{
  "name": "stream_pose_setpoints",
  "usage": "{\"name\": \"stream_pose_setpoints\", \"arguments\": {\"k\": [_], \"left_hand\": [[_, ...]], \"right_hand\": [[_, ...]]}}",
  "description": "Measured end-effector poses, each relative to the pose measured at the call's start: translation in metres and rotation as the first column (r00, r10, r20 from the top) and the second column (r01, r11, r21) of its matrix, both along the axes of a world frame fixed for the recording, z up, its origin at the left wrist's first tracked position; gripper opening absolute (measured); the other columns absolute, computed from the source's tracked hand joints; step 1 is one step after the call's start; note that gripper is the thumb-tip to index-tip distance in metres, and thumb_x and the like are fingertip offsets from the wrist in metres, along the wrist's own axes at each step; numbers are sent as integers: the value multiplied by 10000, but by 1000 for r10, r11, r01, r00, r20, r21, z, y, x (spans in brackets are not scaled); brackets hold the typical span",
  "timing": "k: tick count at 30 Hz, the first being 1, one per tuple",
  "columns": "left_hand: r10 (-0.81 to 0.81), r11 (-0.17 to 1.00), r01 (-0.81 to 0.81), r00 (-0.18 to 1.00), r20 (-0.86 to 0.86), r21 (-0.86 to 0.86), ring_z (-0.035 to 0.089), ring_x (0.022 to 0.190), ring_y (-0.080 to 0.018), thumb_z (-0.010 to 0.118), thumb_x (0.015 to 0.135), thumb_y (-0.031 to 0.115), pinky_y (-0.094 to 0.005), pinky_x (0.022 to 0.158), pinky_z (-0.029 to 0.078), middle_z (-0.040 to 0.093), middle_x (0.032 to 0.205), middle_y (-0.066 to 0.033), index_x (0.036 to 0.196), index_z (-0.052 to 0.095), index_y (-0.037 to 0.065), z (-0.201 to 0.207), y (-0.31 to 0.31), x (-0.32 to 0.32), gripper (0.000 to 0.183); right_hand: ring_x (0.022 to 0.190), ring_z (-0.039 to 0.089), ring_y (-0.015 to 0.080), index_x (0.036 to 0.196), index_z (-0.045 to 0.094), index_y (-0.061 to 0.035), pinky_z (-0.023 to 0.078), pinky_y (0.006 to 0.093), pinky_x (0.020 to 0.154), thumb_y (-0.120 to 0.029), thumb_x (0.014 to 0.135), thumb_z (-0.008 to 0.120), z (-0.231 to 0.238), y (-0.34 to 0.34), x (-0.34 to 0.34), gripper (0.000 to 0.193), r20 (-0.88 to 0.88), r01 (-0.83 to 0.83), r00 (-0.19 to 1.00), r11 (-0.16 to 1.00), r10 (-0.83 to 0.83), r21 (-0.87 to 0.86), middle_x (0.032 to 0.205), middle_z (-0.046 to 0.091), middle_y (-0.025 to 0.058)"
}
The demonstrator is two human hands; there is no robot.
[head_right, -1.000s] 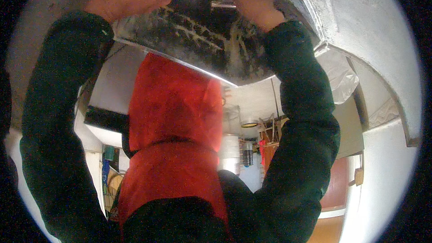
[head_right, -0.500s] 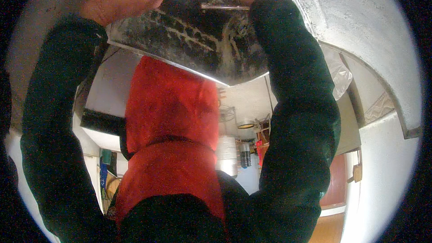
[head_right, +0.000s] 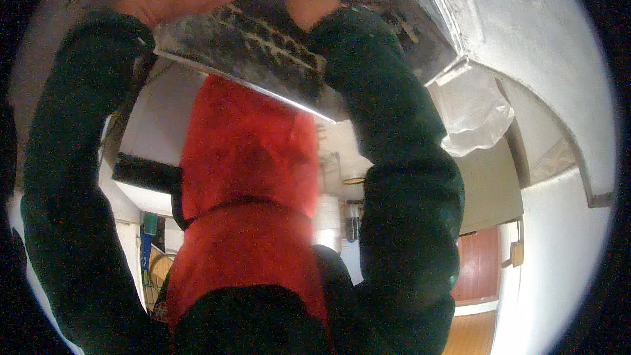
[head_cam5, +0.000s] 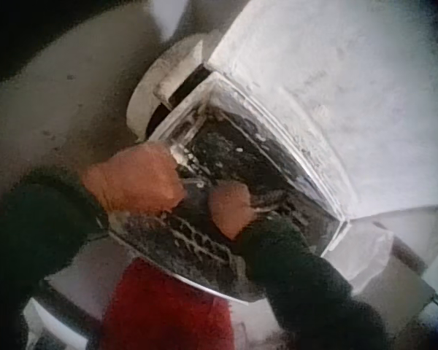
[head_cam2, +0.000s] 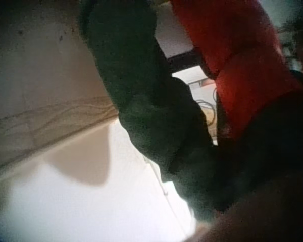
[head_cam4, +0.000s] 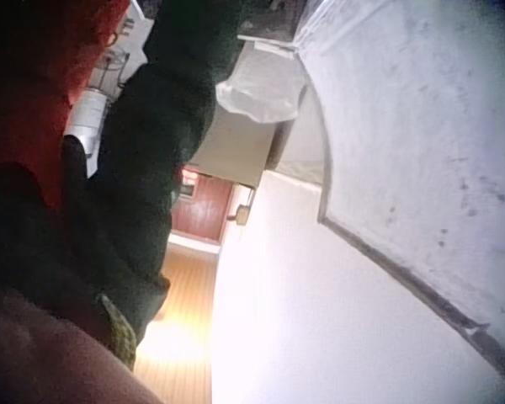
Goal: The person scrapes dough residue from the interior walls and mixing arm of a large industrial mixer using a metal scraper. The person repeatedly reaches into the mixer bowl to remove stuck dough and wipe the surfaces.
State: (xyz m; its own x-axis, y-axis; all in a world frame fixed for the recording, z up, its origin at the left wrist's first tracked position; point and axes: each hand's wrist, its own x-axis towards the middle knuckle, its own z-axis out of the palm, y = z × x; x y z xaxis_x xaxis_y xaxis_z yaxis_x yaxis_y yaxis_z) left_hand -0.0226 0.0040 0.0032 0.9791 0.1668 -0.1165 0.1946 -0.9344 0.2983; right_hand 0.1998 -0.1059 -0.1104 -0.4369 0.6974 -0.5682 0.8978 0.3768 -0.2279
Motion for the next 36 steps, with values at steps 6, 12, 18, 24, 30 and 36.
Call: {"name": "stream_pose_setpoints", "arguments": {"k": [6, 12, 18, 24, 30, 36], "left_hand": [[6, 1000, -6, 1000, -11, -11, 659, 633, -279, 700, 724, 188, -451, 606, 521, 638, 615, -98, 586, 645, 113, 1, -3, 8, 166], [-5, 1000, 4, 998, -56, -20, 651, 655, -289, 708, 738, 227, -453, 623, 517, 625, 620, -84, 619, 650, 113, -10, 3, -2, 175], [137, 989, -136, 990, 15, -63, 652, 698, -310, 712, 840, 199, -457, 647, 520, 654, 669, -105, 697, 718, 105, -20, -7, -3, 171], [86, 991, -75, 992, 95, -112, 652, 719, -294, 713, 837, 185, -442, 667, 516, 654, 668, -73, 688, 724, 119, -17, -4, 0, 164], [118, 987, -110, 991, 61, -116, 654, 707, -291, 698, 806, 154, -435, 673, 514, 653, 661, -55, 728, 728, 115, -15, -5, 5, 92], [100, 989, -96, 994, 36, -117, 680, 720, -292, 689, 769, 167, -434, 692, 521, 692, 698, -82, 685, 714, 115, -10, -4, 0, 102]], "right_hand": [[862, 759, 382, 900, 810, -63, 611, 475, 694, -209, 803, 695, -7, -2, -2, 209, 82, 142, 988, 982, -133, -128, 906, 767, 178], [858, 762, 358, 880, 813, -79, 599, 475, 682, -220, 830, 639, -52, -10, -24, 230, 236, 378, 902, 925, -360, -35, 888, 772, 163], [784, 744, 349, 838, 807, -85, 565, 477, 620, -203, 814, 642, -68, -23, -20, 204, 178, 469, 869, 883, -461, -4, 836, 760, 145], [792, 739, 328, 815, 804, -92, 555, 440, 630, -202, 760, 681, -10, 3, -21, 175, 97, 405, 914, 898, -394, -171, 818, 751, 144], [898, 754, 329, 921, 815, -97, 587, 451, 702, -196, 814, 657, 23, 18, -26, 215, 153, 391, 919, 894, -364, -221, 924, 776, 137], [950, 749, 360, 970, 796, -47, 596, 502, 750, -240, 876, 626, 2, 47, 12, 274, 107, 124, 990, 914, -89, -386, 970, 766, 177]]}}
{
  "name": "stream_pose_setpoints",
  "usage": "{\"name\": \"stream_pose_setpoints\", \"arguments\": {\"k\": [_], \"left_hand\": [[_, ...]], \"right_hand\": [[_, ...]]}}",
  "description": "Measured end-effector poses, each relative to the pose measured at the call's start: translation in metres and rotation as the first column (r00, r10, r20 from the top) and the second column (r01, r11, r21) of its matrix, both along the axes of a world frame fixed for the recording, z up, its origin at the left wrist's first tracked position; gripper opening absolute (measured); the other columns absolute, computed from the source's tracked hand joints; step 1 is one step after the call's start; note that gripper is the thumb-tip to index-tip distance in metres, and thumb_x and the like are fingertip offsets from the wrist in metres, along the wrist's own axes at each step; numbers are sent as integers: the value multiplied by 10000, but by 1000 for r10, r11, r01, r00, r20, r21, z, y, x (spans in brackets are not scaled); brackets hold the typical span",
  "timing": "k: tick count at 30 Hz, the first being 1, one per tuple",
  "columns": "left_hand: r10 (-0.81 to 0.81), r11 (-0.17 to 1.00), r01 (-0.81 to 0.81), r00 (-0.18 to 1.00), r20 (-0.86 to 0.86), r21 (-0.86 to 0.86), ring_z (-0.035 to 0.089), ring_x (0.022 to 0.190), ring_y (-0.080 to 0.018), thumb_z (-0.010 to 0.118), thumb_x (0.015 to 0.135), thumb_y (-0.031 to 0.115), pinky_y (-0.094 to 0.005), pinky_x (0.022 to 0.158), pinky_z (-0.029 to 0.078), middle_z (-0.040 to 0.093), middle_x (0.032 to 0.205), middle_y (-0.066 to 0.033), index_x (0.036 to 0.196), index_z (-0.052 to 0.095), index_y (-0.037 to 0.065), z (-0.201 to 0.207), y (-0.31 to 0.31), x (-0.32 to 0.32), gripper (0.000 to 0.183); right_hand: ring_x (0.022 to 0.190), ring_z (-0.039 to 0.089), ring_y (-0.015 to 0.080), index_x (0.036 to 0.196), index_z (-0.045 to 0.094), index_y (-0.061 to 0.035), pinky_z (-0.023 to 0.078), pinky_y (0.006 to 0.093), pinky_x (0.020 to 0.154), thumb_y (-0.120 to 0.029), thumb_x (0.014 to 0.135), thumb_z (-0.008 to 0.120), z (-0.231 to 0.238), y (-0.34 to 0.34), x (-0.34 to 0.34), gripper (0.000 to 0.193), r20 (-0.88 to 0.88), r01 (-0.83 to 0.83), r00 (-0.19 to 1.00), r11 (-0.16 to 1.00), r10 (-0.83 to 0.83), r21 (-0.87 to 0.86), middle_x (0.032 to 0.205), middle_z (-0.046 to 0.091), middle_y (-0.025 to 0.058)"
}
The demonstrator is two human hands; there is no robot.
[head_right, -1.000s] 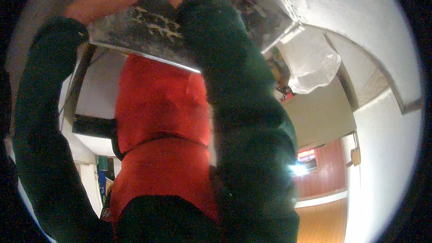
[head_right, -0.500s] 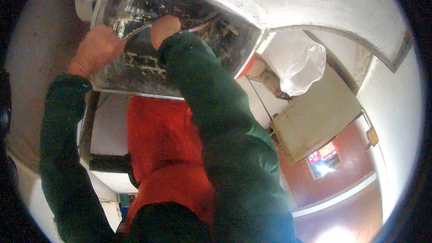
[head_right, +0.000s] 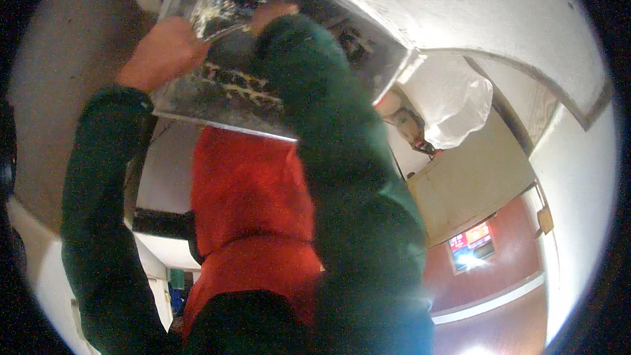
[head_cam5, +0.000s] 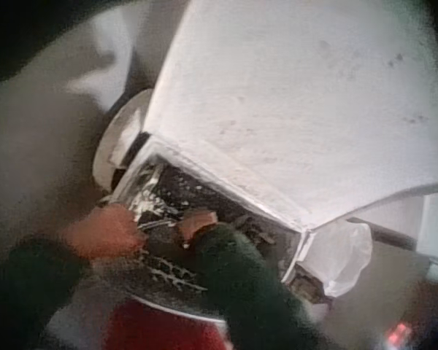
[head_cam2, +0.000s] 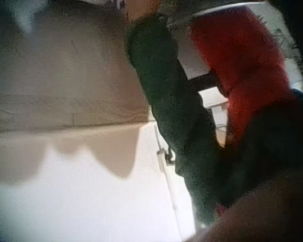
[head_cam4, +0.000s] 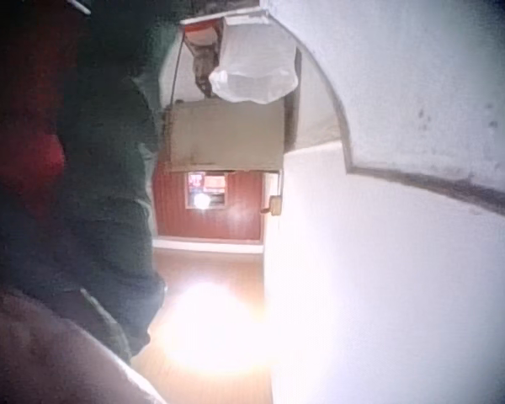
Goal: The person scrapes dough residue from the interior walls and mixing arm of a large industrial mixer using a metal scraper. The person repeatedly reaches into the mixer bowl to remove stuck dough and wipe the surfaces.
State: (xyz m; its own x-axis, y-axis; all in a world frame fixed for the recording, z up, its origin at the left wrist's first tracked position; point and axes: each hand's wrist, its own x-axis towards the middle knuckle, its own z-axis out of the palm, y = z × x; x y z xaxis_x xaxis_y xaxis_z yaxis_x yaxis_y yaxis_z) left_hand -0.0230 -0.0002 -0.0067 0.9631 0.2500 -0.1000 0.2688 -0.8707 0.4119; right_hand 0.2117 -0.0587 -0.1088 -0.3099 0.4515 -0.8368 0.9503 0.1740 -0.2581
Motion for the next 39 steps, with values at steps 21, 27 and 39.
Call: {"name": "stream_pose_setpoints", "arguments": {"k": [21, 27, 39], "left_hand": [[-56, 993, 56, 998, -6, 100, 676, 728, -281, 677, 762, 176, -412, 674, 552, 694, 726, -66, 716, 697, 148, -11, -5, 1, 57], [-15, 996, 20, 999, -51, 85, 687, 742, -303, 677, 777, 187, -447, 682, 545, 698, 728, -84, 716, 693, 144, -11, -7, 2, 76], [-13, 999, 14, 1000, 16, -44, 686, 761, -339, 680, 799, 236, -489, 701, 538, 699, 747, -102, 756, 704, 120, -17, -5, 0, 126]], "right_hand": [[906, 722, 410, 1077, 723, -106, 596, 549, 734, -240, 908, 594, -45, -42, 54, 251, -54, 222, 975, 935, -215, 275, 974, 733, 177], [916, 714, 414, 1146, 705, -105, 591, 554, 774, -185, 931, 567, -50, -31, 73, 268, -184, -5, 981, 960, 59, 279, 1004, 733, 183], [928, 725, 396, 1013, 744, -80, 592, 532, 775, -155, 912, 598, -8, -27, 87, 193, -21, -59, 998, 962, 67, 268, 1001, 739, 183]]}}
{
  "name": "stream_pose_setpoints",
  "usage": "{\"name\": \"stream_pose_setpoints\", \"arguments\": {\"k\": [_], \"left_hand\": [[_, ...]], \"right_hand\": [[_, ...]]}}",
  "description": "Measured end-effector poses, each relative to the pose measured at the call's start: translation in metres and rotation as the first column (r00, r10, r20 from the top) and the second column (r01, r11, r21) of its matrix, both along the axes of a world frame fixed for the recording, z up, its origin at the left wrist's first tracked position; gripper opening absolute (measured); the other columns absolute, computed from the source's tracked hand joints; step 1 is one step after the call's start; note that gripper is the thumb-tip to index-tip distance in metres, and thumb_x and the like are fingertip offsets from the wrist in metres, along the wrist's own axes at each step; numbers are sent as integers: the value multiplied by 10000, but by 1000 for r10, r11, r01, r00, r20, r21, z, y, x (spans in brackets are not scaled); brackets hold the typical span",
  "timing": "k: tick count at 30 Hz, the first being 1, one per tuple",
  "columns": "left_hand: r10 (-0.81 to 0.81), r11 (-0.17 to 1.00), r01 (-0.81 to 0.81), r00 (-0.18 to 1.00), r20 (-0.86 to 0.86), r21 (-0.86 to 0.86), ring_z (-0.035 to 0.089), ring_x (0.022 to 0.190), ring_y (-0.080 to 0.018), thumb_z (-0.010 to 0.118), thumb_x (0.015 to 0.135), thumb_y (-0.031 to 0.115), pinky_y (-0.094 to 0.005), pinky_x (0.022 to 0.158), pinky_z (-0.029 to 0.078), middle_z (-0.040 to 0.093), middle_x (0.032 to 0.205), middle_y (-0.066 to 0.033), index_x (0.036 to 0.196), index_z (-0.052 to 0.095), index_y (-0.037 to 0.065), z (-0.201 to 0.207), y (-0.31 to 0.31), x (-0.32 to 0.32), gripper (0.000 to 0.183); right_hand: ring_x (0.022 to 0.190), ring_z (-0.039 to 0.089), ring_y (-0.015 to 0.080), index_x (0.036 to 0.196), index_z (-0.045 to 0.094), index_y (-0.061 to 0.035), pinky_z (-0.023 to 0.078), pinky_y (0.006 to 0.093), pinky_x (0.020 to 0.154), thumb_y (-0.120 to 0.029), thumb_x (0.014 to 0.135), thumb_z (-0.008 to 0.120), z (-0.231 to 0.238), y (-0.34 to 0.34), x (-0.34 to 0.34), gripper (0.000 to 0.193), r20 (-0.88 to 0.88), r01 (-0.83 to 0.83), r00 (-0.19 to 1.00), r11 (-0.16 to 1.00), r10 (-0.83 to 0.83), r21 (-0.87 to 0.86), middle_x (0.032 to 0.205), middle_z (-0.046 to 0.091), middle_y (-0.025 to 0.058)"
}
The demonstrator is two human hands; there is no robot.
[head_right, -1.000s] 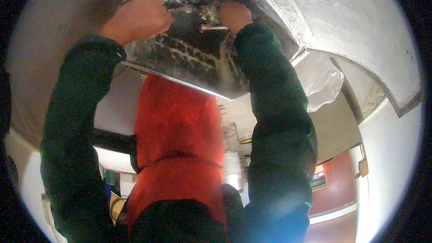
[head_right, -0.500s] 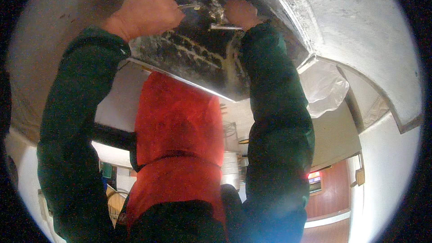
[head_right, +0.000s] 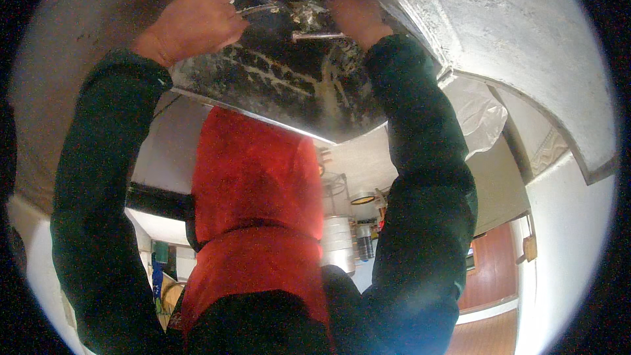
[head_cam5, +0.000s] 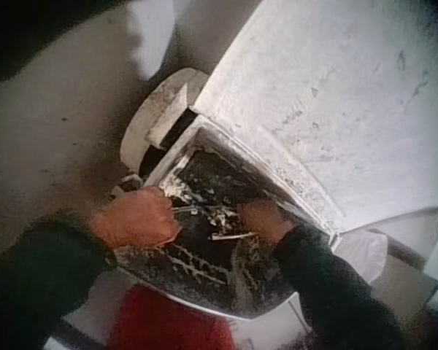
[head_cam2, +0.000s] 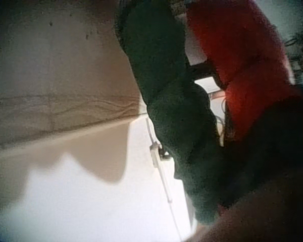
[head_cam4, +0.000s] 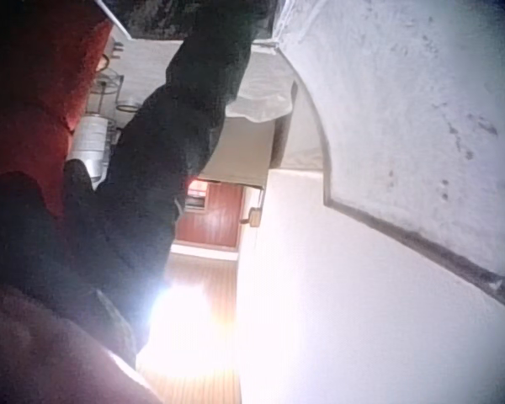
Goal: The person scrapes dough residue from the interior walls and mixing arm of a large industrial mixer using a metal scraper. The person repeatedly reaches into the mixer bowl to remove stuck dough and wipe the surfaces.
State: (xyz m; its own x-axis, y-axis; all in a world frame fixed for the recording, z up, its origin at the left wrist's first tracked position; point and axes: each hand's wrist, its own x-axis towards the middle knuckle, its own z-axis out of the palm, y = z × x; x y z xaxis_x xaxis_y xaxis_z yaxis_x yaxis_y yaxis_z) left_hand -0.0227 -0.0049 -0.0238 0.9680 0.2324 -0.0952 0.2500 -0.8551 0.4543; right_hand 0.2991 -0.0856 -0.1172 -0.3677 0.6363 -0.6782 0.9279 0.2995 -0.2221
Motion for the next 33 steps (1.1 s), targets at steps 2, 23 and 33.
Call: {"name": "stream_pose_setpoints", "arguments": {"k": [2, 23, 33], "left_hand": [[-10, 1000, 10, 1000, -13, 29, 684, 757, -336, 680, 811, 236, -485, 697, 538, 692, 736, -102, 771, 712, 116, 1, 0, 0, 130], [-8, 996, 9, 1000, -11, 94, 683, 764, -254, 692, 789, 199, -411, 730, 526, 680, 680, -52, 691, 700, 142, 12, 0, 4, 113], [-32, 997, 33, 999, -13, 65, 673, 748, -246, 684, 815, 207, -407, 734, 529, 699, 700, -52, 682, 698, 141, 15, 3, 7, 150]], "right_hand": [[907, 728, 367, 1012, 732, -122, 585, 523, 719, -143, 915, 604, -1, -7, -13, 161, 44, -60, 997, 998, 60, 3, 983, 744, 145], [981, 721, 410, 1107, 751, -102, 585, 559, 775, -209, 946, 591, -16, -3, -24, 251, 60, 306, 950, 952, -307, 23, 1075, 753, 175], [982, 724, 392, 1049, 739, -85, 581, 579, 808, -188, 944, 555, -46, -18, 6, 235, 94, 176, 980, 984, -177, 21, 1041, 748, 153]]}}
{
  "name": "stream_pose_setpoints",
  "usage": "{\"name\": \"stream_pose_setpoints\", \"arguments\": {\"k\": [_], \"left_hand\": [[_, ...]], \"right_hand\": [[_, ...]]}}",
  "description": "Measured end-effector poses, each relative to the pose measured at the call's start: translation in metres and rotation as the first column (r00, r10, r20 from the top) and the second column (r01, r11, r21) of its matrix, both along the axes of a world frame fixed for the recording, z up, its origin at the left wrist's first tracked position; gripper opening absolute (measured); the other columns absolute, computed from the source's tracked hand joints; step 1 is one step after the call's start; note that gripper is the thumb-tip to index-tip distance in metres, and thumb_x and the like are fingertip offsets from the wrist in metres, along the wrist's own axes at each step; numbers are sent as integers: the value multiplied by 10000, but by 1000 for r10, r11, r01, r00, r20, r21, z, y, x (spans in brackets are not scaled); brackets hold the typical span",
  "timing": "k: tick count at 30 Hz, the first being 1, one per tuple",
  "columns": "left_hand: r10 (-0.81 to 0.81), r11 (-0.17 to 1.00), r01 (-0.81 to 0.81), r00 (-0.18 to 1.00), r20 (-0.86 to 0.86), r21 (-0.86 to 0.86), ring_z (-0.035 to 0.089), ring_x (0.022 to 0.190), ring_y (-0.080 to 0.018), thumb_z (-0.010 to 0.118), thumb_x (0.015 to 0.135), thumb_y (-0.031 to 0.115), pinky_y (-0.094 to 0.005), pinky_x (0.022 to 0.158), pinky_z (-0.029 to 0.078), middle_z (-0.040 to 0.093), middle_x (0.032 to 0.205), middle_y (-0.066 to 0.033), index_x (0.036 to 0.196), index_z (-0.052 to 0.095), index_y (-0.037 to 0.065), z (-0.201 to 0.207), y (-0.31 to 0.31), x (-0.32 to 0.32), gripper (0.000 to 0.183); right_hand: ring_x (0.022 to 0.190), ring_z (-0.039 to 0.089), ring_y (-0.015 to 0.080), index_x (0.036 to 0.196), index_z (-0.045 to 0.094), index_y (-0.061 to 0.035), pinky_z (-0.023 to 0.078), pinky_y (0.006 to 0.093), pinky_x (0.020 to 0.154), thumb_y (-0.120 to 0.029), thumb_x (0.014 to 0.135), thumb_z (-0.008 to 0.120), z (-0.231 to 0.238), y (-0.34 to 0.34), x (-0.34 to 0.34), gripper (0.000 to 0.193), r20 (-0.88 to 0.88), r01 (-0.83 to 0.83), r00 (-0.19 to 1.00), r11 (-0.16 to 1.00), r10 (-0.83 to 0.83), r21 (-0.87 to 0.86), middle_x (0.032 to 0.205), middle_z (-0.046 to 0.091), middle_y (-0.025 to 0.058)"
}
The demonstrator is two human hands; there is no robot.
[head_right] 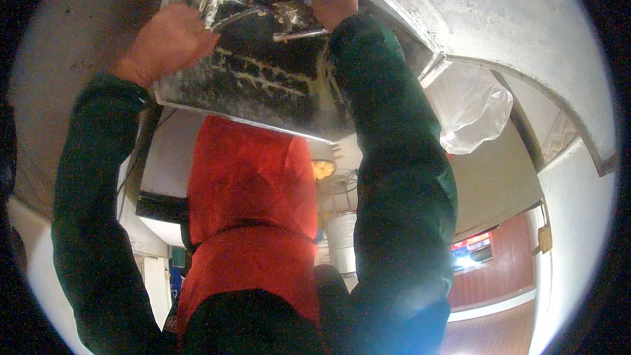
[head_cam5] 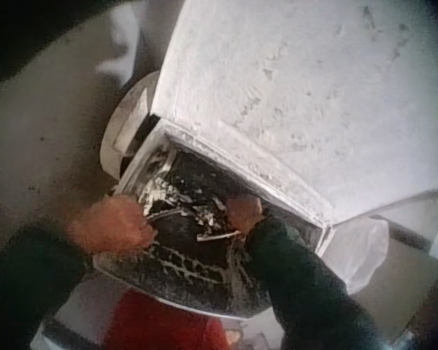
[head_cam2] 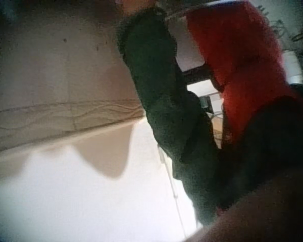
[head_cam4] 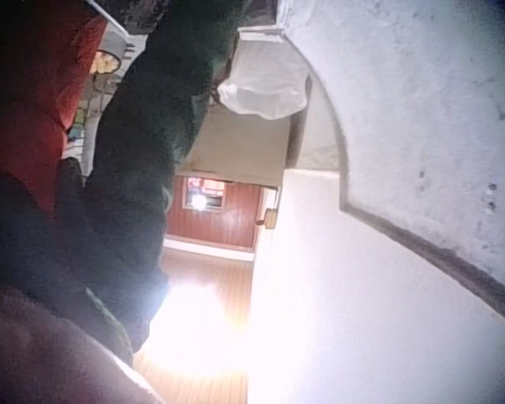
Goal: The person scrapes dough residue from the interior walls and mixing arm of a large industrial mixer using a metal scraper. The person repeatedly reaches into the mixer bowl to remove stuck dough and wipe the surfaces.
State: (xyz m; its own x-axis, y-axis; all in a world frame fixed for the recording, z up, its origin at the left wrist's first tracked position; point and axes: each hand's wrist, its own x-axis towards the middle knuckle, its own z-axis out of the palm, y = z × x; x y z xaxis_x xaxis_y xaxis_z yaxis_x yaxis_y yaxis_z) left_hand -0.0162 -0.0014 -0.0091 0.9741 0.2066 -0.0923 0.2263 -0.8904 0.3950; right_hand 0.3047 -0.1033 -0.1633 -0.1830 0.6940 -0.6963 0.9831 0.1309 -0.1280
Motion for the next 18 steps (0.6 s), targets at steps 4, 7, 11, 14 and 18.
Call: {"name": "stream_pose_setpoints", "arguments": {"k": [4, 7, 11, 14, 18], "left_hand": [[11, 999, -8, 997, 75, -50, 636, 718, -294, 734, 870, 228, -435, 683, 517, 631, 682, -71, 701, 684, 109, -4, 1, 0, 213], [8, 998, -3, 998, 66, -70, 633, 719, -291, 734, 875, 241, -426, 685, 516, 630, 689, -73, 701, 688, 106, -6, 1, -2, 225], [16, 998, -11, 998, 68, -62, 626, 715, -293, 727, 886, 253, -423, 684, 514, 629, 698, -80, 693, 683, 103, -7, 1, -3, 248], [30, 998, -26, 997, 71, -59, 626, 720, -294, 723, 890, 258, -423, 683, 514, 624, 694, -83, 689, 679, 103, -7, -2, -2, 258], [58, 998, -56, 998, 35, -40, 663, 777, -237, 696, 833, 229, -392, 766, 531, 689, 706, -42, 693, 691, 127, -5, -2, -3, 174]], "right_hand": [[919, 733, 402, 982, 756, -85, 587, 572, 724, -186, 927, 570, 7, 8, -3, 219, -112, 9, 994, 999, -5, 39, 994, 746, 177], [909, 734, 409, 1053, 742, -110, 591, 569, 716, -214, 913, 587, 12, 11, -4, 233, -75, -106, 992, 991, 100, -85, 995, 746, 176], [904, 730, 407, 1059, 746, -101, 593, 559, 737, -226, 911, 587, 7, 6, -1, 250, -26, 47, 998, 998, -48, -51, 992, 748, 168], [907, 724, 419, 980, 771, -70, 591, 548, 751, -224, 926, 566, -4, 3, -1, 262, -98, 121, 988, 992, -118, 23, 983, 745, 187], [951, 717, 433, 1006, 768, -67, 585, 547, 803, -233, 931, 549, -13, 6, -4, 285, -77, 75, 994, 995, -80, -67, 1016, 743, 207]]}}
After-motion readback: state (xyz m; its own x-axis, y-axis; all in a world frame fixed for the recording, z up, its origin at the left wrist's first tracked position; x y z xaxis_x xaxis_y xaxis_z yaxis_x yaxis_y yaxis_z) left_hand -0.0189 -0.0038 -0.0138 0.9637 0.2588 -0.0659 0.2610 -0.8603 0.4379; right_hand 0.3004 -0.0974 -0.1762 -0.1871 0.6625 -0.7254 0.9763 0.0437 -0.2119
